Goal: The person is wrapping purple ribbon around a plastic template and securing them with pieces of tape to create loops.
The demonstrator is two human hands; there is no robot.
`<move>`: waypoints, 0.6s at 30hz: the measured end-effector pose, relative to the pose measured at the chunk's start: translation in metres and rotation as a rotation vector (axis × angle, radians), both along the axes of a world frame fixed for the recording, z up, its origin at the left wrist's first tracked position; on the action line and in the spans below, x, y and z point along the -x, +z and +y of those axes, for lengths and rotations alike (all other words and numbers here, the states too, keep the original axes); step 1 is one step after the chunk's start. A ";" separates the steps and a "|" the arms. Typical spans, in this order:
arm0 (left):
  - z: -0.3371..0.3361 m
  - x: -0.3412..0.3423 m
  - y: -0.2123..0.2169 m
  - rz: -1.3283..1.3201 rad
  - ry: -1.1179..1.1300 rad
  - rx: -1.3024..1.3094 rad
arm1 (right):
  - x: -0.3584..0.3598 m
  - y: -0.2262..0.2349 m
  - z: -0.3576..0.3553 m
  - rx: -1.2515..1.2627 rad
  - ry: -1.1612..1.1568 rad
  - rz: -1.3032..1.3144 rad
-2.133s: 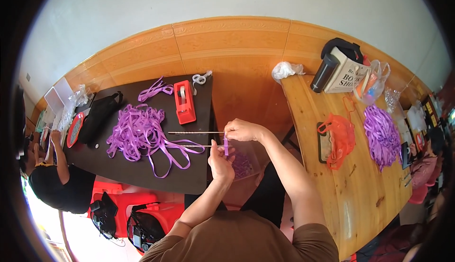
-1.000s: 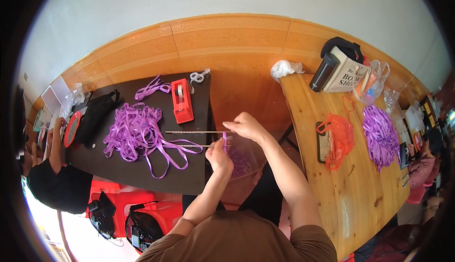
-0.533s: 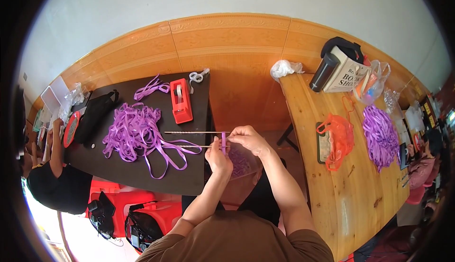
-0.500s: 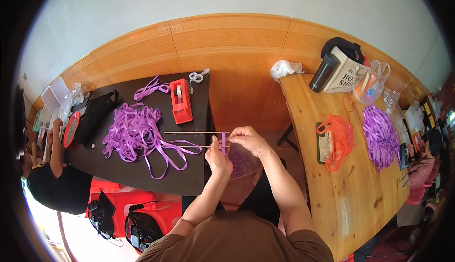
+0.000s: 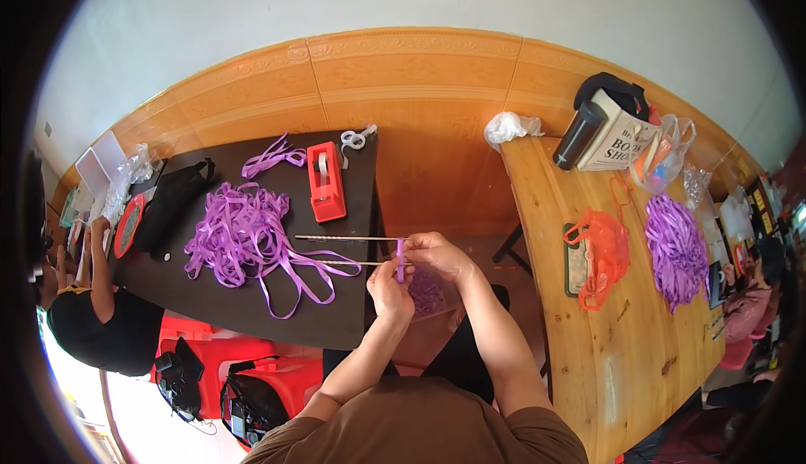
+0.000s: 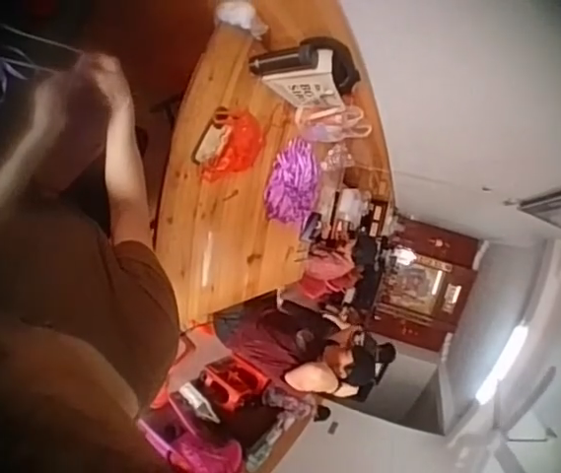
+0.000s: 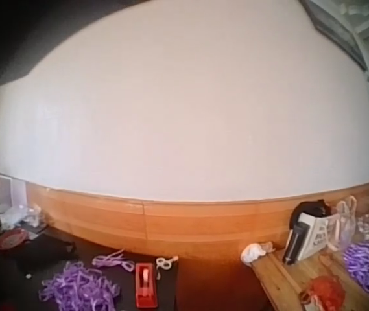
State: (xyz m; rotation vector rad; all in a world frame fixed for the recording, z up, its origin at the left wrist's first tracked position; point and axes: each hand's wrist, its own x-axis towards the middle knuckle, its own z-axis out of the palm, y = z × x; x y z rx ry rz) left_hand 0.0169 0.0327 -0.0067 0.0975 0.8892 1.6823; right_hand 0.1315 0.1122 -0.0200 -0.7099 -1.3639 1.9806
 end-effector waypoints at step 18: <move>-0.001 -0.003 -0.007 -0.039 0.105 -0.156 | 0.021 0.012 0.011 0.117 0.214 0.127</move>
